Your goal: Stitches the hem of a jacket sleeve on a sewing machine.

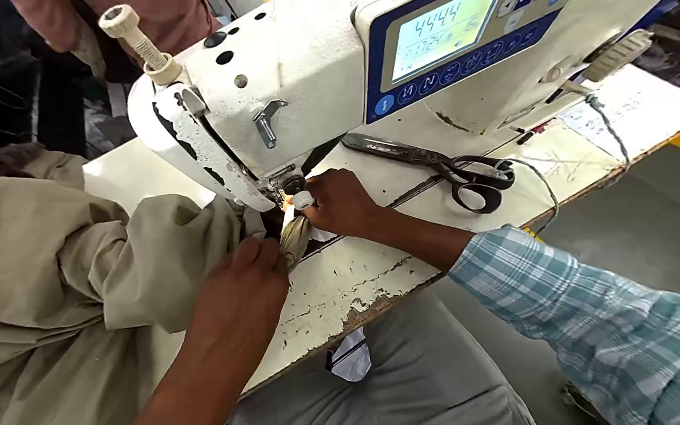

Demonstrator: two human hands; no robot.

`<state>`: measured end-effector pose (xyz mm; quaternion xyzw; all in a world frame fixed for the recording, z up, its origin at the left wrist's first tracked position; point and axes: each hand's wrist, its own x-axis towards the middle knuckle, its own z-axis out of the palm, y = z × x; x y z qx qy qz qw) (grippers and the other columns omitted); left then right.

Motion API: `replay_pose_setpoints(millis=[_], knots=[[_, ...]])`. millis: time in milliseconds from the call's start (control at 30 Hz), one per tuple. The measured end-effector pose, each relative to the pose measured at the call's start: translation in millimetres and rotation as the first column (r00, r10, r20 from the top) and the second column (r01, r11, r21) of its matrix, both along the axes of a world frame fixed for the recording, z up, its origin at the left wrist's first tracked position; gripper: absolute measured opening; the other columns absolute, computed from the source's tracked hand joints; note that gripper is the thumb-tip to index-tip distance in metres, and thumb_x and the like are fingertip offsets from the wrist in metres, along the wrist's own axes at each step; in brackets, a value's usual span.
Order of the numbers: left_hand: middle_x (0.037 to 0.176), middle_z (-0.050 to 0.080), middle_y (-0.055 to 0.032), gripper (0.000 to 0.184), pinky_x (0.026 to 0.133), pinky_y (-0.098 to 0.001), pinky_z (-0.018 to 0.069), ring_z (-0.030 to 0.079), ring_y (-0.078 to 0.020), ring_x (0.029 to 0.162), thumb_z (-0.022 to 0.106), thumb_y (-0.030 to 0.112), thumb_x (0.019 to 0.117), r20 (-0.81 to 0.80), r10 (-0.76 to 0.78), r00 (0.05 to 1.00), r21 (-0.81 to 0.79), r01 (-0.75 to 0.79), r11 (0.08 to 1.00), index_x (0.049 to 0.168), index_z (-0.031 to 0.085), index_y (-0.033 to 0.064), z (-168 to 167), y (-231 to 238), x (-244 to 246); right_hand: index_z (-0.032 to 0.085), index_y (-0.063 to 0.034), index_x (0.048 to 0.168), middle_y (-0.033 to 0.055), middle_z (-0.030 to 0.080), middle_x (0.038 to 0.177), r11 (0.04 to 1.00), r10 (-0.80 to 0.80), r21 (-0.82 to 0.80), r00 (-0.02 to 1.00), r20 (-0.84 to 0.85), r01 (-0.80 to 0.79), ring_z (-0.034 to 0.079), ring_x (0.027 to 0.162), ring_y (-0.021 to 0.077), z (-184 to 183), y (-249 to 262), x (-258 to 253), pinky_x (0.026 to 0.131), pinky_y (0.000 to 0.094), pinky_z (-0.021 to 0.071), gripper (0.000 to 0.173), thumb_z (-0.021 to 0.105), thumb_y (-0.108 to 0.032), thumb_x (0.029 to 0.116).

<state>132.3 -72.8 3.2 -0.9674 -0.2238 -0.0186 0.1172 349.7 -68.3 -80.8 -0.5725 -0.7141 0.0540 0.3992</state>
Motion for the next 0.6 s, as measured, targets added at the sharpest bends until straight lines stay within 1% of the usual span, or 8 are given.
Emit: replay_pose_setpoints(millis=[100, 200, 300, 367, 400, 500, 533, 600], knots=[[0.089, 0.066, -0.0094, 0.014, 0.066, -0.0436, 0.053, 0.064, -0.0316, 0.084, 0.066, 0.014, 0.0925, 0.042, -0.038, 0.998, 0.019, 0.038, 0.999, 0.086, 0.074, 0.006, -7, 8, 4, 0.074, -0.0112, 0.085, 0.0073, 0.067, 0.072, 0.995, 0.096, 0.022, 0.995, 0.018, -0.096, 0.067, 0.064, 0.0268, -1, -3, 2, 0.052, 0.0476, 0.0481, 0.01, 0.065, -0.012, 0.0897], [0.096, 0.07, -0.0076, 0.018, 0.07, -0.0443, 0.0517, 0.062, -0.0299, 0.084, 0.061, 0.016, 0.094, 0.124, -0.036, 0.992, -0.013, 0.038, 0.999, 0.091, 0.077, 0.0088, -17, 16, 5, 0.078, -0.009, 0.104, 0.0059, 0.073, 0.085, 0.912, 0.397, 0.121, 0.918, -0.013, -0.392, 0.064, 0.065, 0.018, -4, -1, 9, 0.061, 0.0386, 0.0537, 0.021, 0.065, -0.002, 0.0891], [0.106, 0.072, -0.0077, 0.027, 0.07, -0.0444, 0.0493, 0.06, -0.0295, 0.084, 0.053, 0.018, 0.0983, 0.191, -0.029, 0.981, -0.066, 0.042, 0.997, 0.098, 0.078, 0.0082, -23, 20, 3, 0.079, -0.0059, 0.107, 0.0062, 0.069, 0.071, 0.855, 0.511, 0.132, 0.858, -0.05, -0.502, 0.056, 0.054, 0.0145, -4, 1, 11, 0.054, 0.0345, 0.0463, 0.025, 0.066, 0.0, 0.0866], [0.102, 0.069, -0.0081, 0.03, 0.071, -0.0446, 0.0491, 0.06, -0.0303, 0.085, 0.051, 0.023, 0.1009, 0.193, -0.01, 0.981, -0.072, 0.025, 0.997, 0.097, 0.076, 0.0078, -25, 23, 3, 0.079, -0.006, 0.109, 0.005, 0.067, 0.067, 0.863, 0.502, 0.105, 0.863, -0.061, -0.495, 0.053, 0.052, 0.0135, -5, 2, 11, 0.051, 0.0341, 0.0435, 0.027, 0.065, 0.0, 0.0864], [0.1, 0.068, -0.0082, 0.031, 0.072, -0.045, 0.0493, 0.06, -0.0309, 0.086, 0.051, 0.026, 0.1014, 0.184, 0.004, 0.983, -0.078, 0.01, 0.997, 0.095, 0.075, 0.0076, -25, 23, 4, 0.078, -0.0068, 0.108, 0.0047, 0.068, 0.069, 0.88, 0.472, 0.086, 0.88, -0.056, -0.466, 0.055, 0.053, 0.0145, -6, 1, 11, 0.052, 0.0355, 0.0449, 0.026, 0.064, 0.0, 0.0872], [0.091, 0.067, -0.0085, 0.028, 0.072, -0.0464, 0.0487, 0.059, -0.0327, 0.086, 0.056, 0.027, 0.0975, 0.171, 0.018, 0.985, -0.095, -0.001, 0.995, 0.086, 0.073, 0.007, -22, 20, 7, 0.074, -0.009, 0.093, 0.0062, 0.066, 0.067, 0.961, 0.275, 0.04, 0.959, -0.062, -0.273, 0.064, 0.058, 0.023, -4, -3, 5, 0.052, 0.0464, 0.048, 0.015, 0.062, -0.003, 0.0861], [0.088, 0.066, -0.0084, 0.028, 0.07, -0.0462, 0.0491, 0.059, -0.0323, 0.085, 0.057, 0.027, 0.0969, 0.162, 0.009, 0.987, -0.096, 0.007, 0.995, 0.084, 0.072, 0.0068, -18, 14, 7, 0.075, -0.0096, 0.093, 0.0067, 0.068, 0.07, 0.977, 0.21, 0.0, 0.974, -0.088, -0.211, 0.065, 0.061, 0.0245, -2, -2, 5, 0.054, 0.0493, 0.0491, 0.014, 0.063, -0.004, 0.0866], [0.081, 0.061, -0.0075, 0.029, 0.065, -0.0445, 0.0466, 0.057, -0.0305, 0.078, 0.057, 0.027, 0.0955, 0.149, -0.04, 0.988, -0.074, 0.052, 0.996, 0.081, 0.071, 0.007, -12, 5, 4, 0.075, -0.0117, 0.09, 0.0038, 0.069, 0.072, 0.986, 0.166, 0.004, 0.978, -0.127, -0.167, 0.065, 0.062, 0.0215, -3, -1, 6, 0.055, 0.0475, 0.0487, 0.014, 0.065, -0.005, 0.0843]])
